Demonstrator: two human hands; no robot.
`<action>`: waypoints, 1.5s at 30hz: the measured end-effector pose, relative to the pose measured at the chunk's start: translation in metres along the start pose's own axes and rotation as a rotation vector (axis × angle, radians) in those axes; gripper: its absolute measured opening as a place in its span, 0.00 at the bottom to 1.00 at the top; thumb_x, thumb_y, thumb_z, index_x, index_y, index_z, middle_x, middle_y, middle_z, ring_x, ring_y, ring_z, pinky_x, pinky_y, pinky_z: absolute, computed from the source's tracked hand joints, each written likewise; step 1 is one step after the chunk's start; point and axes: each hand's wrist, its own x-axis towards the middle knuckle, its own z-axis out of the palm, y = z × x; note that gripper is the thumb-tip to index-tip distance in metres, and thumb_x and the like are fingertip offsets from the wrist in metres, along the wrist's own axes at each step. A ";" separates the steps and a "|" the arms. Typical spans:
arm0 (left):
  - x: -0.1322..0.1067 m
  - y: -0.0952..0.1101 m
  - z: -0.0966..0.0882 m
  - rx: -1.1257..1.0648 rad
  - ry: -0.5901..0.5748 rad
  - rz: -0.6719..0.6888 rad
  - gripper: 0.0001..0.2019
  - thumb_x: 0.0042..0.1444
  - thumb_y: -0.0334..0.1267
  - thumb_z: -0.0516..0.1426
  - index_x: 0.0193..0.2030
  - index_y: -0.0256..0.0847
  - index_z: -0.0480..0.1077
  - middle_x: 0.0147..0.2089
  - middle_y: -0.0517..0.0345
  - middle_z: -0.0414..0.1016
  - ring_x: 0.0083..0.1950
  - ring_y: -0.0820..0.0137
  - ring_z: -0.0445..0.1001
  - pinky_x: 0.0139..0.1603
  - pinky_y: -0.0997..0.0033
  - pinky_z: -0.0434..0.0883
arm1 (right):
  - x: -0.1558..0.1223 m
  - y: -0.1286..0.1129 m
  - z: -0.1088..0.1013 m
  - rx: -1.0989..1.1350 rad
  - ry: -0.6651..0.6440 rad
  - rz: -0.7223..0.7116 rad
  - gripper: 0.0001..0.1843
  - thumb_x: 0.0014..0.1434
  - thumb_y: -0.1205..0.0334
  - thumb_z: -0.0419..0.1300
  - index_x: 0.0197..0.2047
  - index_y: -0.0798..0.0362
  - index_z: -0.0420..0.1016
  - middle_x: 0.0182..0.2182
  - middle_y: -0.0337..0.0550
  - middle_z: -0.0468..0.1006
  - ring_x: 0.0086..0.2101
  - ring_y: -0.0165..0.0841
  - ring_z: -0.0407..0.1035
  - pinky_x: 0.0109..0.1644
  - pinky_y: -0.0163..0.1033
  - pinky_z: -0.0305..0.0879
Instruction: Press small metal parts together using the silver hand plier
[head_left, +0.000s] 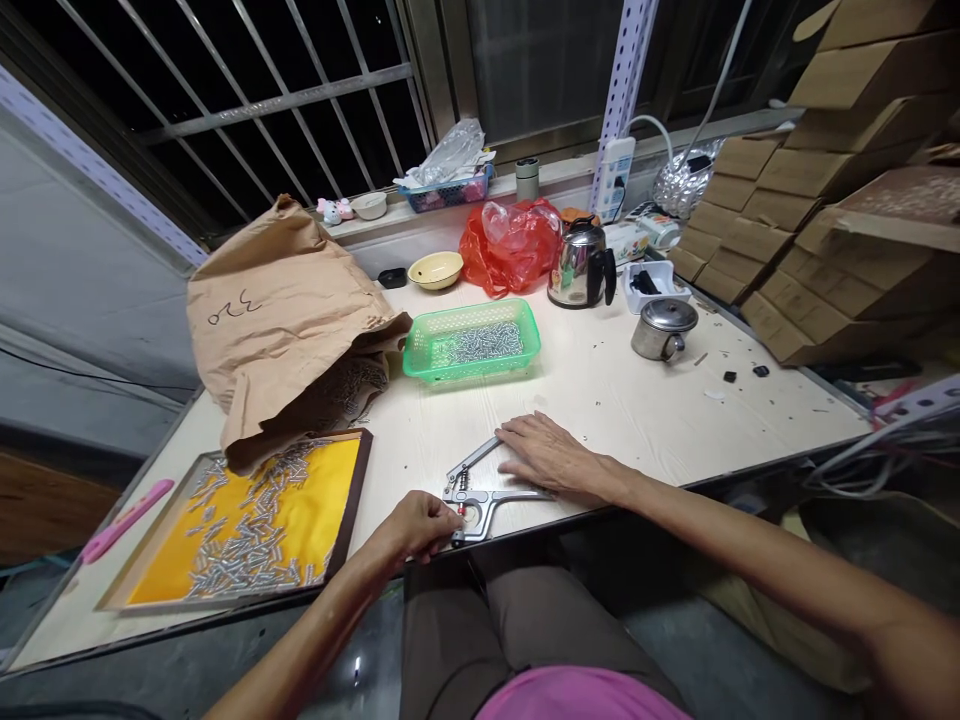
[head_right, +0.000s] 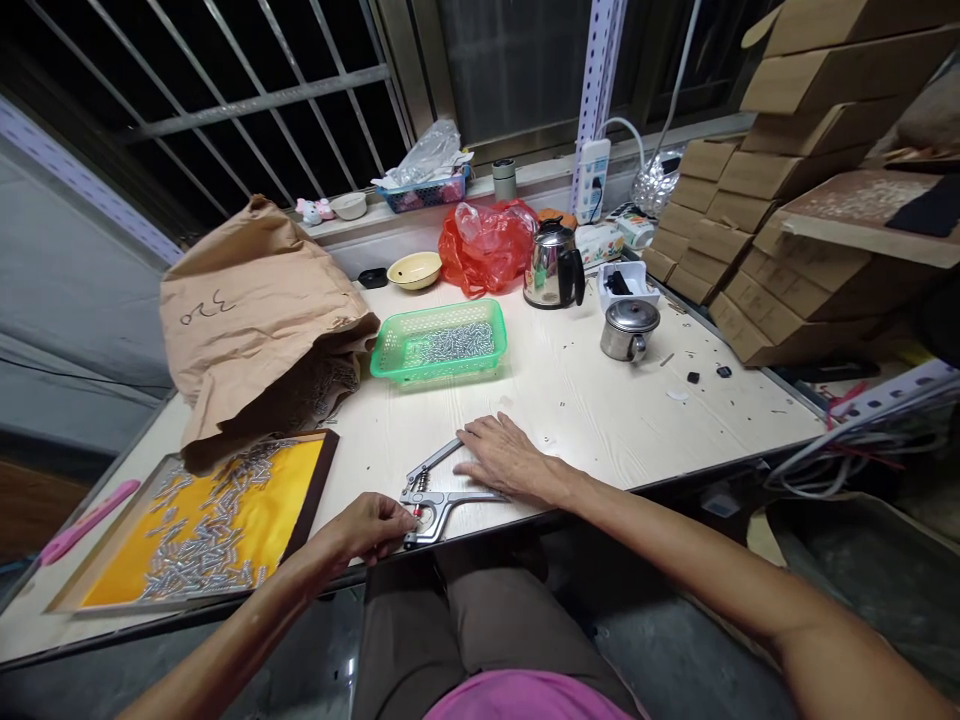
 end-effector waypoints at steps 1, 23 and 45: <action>0.000 0.000 0.000 -0.002 -0.005 -0.001 0.29 0.30 0.64 0.60 0.22 0.37 0.64 0.15 0.64 0.60 0.17 0.76 0.58 0.15 0.80 0.56 | 0.003 0.000 0.000 -0.029 -0.008 0.030 0.18 0.65 0.59 0.60 0.54 0.59 0.65 0.47 0.51 0.67 0.47 0.42 0.58 0.54 0.45 0.53; 0.003 -0.009 0.005 -0.077 -0.021 0.044 0.28 0.33 0.63 0.60 0.24 0.37 0.62 0.16 0.64 0.62 0.16 0.76 0.61 0.15 0.79 0.61 | 0.015 0.010 0.005 -0.223 0.004 0.038 0.04 0.67 0.69 0.57 0.38 0.56 0.71 0.37 0.44 0.68 0.39 0.38 0.59 0.43 0.41 0.51; -0.013 0.008 0.017 0.417 0.440 0.208 0.16 0.59 0.46 0.51 0.27 0.37 0.68 0.27 0.56 0.68 0.30 0.67 0.69 0.31 0.72 0.65 | -0.015 -0.025 -0.010 -0.020 -0.098 0.096 0.25 0.52 0.51 0.72 0.43 0.58 0.68 0.40 0.47 0.65 0.42 0.42 0.58 0.46 0.43 0.55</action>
